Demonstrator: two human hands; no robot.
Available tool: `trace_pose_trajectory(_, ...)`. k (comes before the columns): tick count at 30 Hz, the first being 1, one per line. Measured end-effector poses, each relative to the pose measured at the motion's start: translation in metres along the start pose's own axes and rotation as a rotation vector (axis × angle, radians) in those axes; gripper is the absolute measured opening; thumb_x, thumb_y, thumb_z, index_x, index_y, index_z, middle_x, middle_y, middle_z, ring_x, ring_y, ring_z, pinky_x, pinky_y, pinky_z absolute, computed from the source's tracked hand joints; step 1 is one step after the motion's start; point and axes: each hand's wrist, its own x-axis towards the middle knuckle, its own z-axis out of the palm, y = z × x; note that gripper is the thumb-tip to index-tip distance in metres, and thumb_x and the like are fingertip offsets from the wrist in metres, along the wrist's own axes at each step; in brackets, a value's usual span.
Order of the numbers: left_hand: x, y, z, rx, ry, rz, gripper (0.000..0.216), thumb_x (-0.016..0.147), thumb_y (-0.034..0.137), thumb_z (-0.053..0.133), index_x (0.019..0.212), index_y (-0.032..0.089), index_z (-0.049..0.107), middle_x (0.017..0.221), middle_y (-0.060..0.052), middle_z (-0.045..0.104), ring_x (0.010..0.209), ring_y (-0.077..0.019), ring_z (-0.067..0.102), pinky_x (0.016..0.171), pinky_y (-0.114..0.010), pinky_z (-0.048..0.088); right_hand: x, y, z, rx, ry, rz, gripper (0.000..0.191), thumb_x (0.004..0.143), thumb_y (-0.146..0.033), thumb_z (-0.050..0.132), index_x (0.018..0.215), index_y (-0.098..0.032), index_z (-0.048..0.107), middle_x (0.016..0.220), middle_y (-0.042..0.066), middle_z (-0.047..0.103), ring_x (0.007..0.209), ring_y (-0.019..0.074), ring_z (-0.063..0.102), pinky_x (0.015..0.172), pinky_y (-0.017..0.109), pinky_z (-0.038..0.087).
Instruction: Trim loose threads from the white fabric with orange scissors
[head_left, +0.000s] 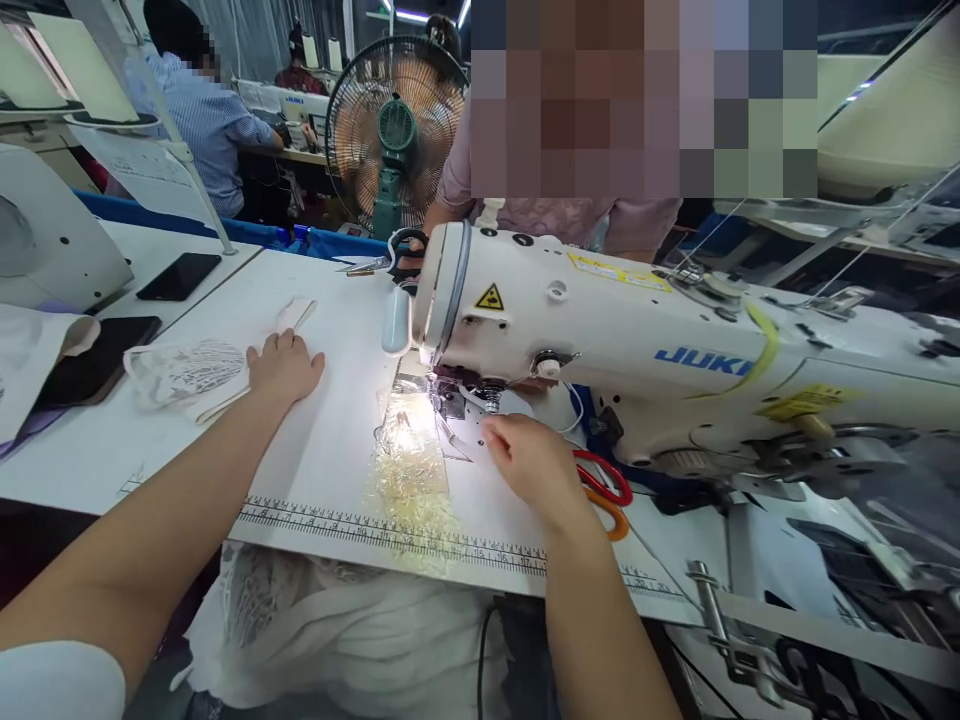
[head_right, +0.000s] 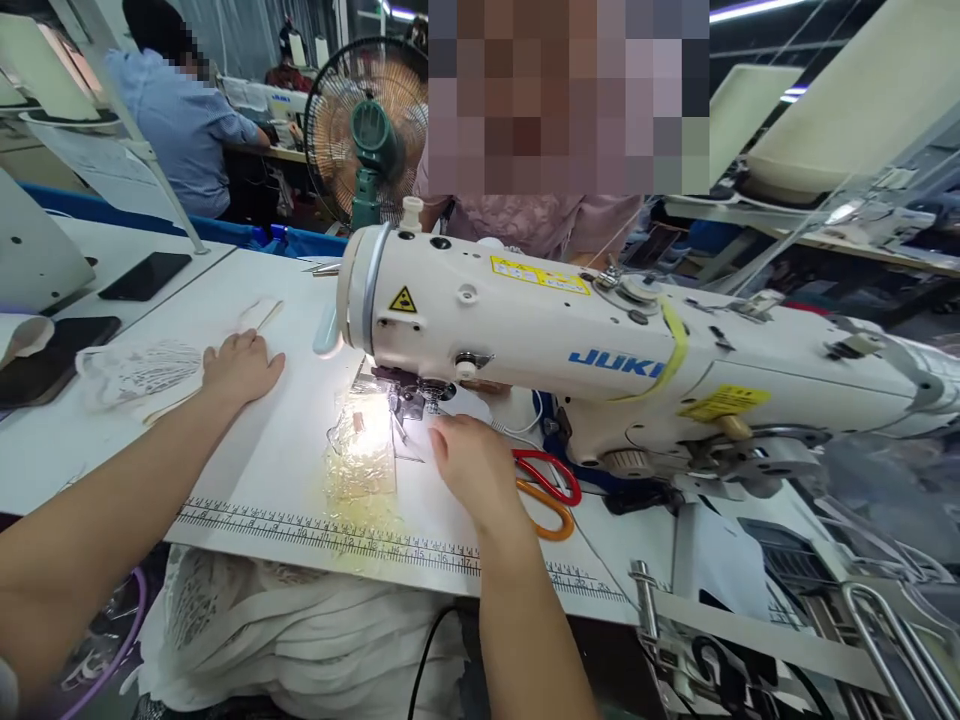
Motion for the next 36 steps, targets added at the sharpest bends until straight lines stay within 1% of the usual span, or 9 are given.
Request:
trace_pose_trajectory(2, 0.000, -0.001, 0.001, -0.006, -0.007, 0.004, 0.064, 0.089, 0.043, 0.021, 0.138, 0.004, 0.035, 0.150, -0.014, 0.025, 0.136, -0.0304, 0.022, 0.105, -0.056, 0.024, 0.001, 0.008, 0.006, -0.015, 0.013, 0.050, 0.028, 0.090, -0.026, 0.043, 0.106, -0.019, 0.065, 0.091, 0.007, 0.069, 0.080, 0.0200, 0.061, 0.062, 0.027, 0.037)
trace_pose_trajectory(5, 0.001, -0.002, 0.002, -0.015, -0.008, 0.010, 0.064, 0.089, 0.044, 0.022, 0.138, 0.005, 0.036, 0.150, -0.014, 0.026, 0.136, -0.0304, 0.022, 0.105, -0.056, 0.025, 0.004, 0.009, 0.014, -0.070, -0.013, 0.092, 0.036, 0.090, -0.031, 0.044, 0.120, -0.020, 0.059, 0.083, 0.007, 0.071, 0.072, 0.0210, 0.062, 0.057, 0.028, 0.036)
trace_pose_trajectory(9, 0.001, -0.003, 0.005, -0.026, 0.004, 0.016, 0.065, 0.089, 0.045, 0.022, 0.138, 0.005, 0.037, 0.150, -0.014, 0.027, 0.136, -0.0304, 0.022, 0.105, -0.056, 0.024, 0.008, 0.002, 0.024, -0.133, -0.041, 0.106, 0.040, 0.090, -0.035, 0.044, 0.125, -0.020, 0.056, 0.076, 0.008, 0.070, 0.064, 0.0221, 0.062, 0.055, 0.029, 0.035)
trace_pose_trajectory(12, 0.001, -0.003, 0.005, -0.039, -0.013, 0.012, 0.066, 0.089, 0.044, 0.021, 0.139, 0.005, 0.034, 0.151, -0.014, 0.024, 0.137, -0.0307, 0.020, 0.106, -0.056, 0.022, 0.008, 0.001, 0.030, -0.064, 0.001, 0.089, 0.041, 0.089, -0.035, 0.044, 0.126, -0.021, 0.056, 0.074, 0.007, 0.070, 0.063, 0.0220, 0.061, 0.055, 0.029, 0.035)
trace_pose_trajectory(18, 0.001, -0.004, 0.005, -0.042, -0.038, 0.013, 0.066, 0.089, 0.044, 0.019, 0.141, 0.004, 0.031, 0.152, -0.013, 0.021, 0.138, -0.0301, 0.017, 0.107, -0.057, 0.019, 0.007, 0.000, 0.033, 0.085, 0.067, 0.011, 0.033, 0.089, -0.034, 0.042, 0.104, -0.020, 0.067, 0.076, 0.005, 0.068, 0.069, 0.0191, 0.059, 0.061, 0.027, 0.037)
trace_pose_trajectory(23, 0.000, -0.006, 0.004, -0.041, -0.012, 0.028, 0.064, 0.089, 0.043, 0.020, 0.139, 0.006, 0.036, 0.151, -0.013, 0.024, 0.137, -0.0300, 0.020, 0.105, -0.056, 0.023, 0.004, -0.017, 0.028, 0.183, 0.091, -0.082, 0.028, 0.089, -0.030, 0.041, 0.083, -0.020, 0.067, 0.078, 0.004, 0.067, 0.074, 0.0179, 0.058, 0.064, 0.026, 0.037)
trace_pose_trajectory(26, 0.001, -0.009, 0.003, -0.052, -0.010, 0.039, 0.063, 0.088, 0.043, 0.022, 0.138, 0.007, 0.038, 0.150, -0.013, 0.026, 0.137, -0.0298, 0.022, 0.105, -0.056, 0.025, -0.010, -0.038, 0.030, 0.250, 0.101, -0.122, 0.029, 0.090, -0.029, 0.039, 0.083, -0.020, 0.066, 0.073, 0.003, 0.066, 0.070, 0.0164, 0.058, 0.062, 0.025, 0.036)
trace_pose_trajectory(30, 0.004, -0.011, 0.003, -0.063, -0.009, 0.055, 0.062, 0.089, 0.043, 0.023, 0.137, 0.007, 0.039, 0.150, -0.012, 0.027, 0.136, -0.0290, 0.022, 0.105, -0.055, 0.025, -0.035, -0.064, 0.046, 0.342, 0.088, -0.166, 0.027, 0.089, -0.028, 0.040, 0.078, -0.020, 0.064, 0.065, 0.001, 0.062, 0.062, 0.0137, 0.055, 0.058, 0.023, 0.035)
trace_pose_trajectory(36, 0.003, -0.014, 0.002, -0.082, -0.012, 0.070, 0.061, 0.089, 0.043, 0.023, 0.137, 0.010, 0.040, 0.150, -0.010, 0.027, 0.137, -0.0291, 0.022, 0.105, -0.055, 0.025, -0.041, -0.068, 0.056, 0.428, 0.107, -0.133, 0.029, 0.090, -0.027, 0.038, 0.075, -0.019, 0.061, 0.064, 0.001, 0.060, 0.062, 0.0128, 0.053, 0.057, 0.023, 0.034)
